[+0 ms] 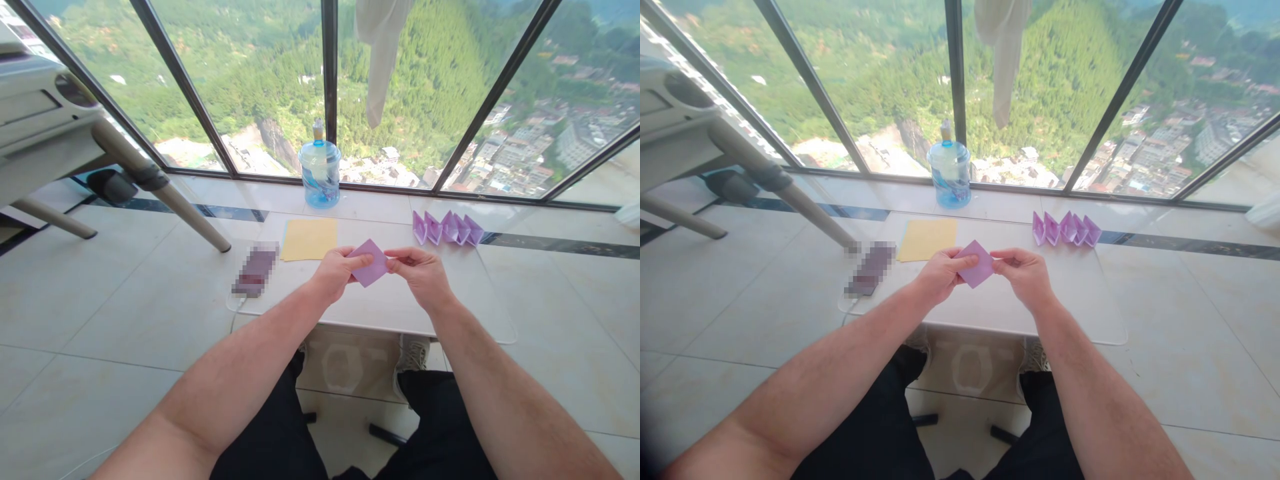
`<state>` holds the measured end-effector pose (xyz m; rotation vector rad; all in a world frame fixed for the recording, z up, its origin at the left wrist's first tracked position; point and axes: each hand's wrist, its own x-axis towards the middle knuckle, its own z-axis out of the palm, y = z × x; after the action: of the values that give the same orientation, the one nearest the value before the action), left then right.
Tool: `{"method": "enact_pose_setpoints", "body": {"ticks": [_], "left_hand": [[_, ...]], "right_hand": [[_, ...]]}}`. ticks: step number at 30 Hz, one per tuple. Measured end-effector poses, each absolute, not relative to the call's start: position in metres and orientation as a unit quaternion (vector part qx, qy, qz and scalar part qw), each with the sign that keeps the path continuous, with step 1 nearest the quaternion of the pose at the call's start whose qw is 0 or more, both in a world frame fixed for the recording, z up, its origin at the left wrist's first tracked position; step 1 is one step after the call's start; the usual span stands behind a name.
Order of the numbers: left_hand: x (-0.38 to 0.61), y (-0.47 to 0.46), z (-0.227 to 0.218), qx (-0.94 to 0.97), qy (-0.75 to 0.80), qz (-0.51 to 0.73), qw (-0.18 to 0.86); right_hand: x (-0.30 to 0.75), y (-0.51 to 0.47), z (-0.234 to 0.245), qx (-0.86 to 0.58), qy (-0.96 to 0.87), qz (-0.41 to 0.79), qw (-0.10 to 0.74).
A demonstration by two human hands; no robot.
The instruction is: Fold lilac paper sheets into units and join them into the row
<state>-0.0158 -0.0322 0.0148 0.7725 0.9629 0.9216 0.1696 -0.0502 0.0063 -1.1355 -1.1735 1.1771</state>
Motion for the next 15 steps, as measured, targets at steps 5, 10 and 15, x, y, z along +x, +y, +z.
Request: {"method": "enact_pose_setpoints", "body": {"ticks": [5,10,15], "left_hand": [[-0.017,-0.032,0.019,0.365,0.425,0.407,0.721],[-0.018,-0.030,0.022,0.452,0.484,0.442,0.605],[-0.020,-0.029,0.025,0.452,0.474,0.451,0.607]], "right_hand": [[0.169,-0.049,0.009,-0.487,-0.494,0.474,0.542],[0.176,-0.050,0.013,-0.504,-0.484,0.477,0.533],[0.183,-0.051,0.013,-0.492,-0.543,0.470,0.492]]}}
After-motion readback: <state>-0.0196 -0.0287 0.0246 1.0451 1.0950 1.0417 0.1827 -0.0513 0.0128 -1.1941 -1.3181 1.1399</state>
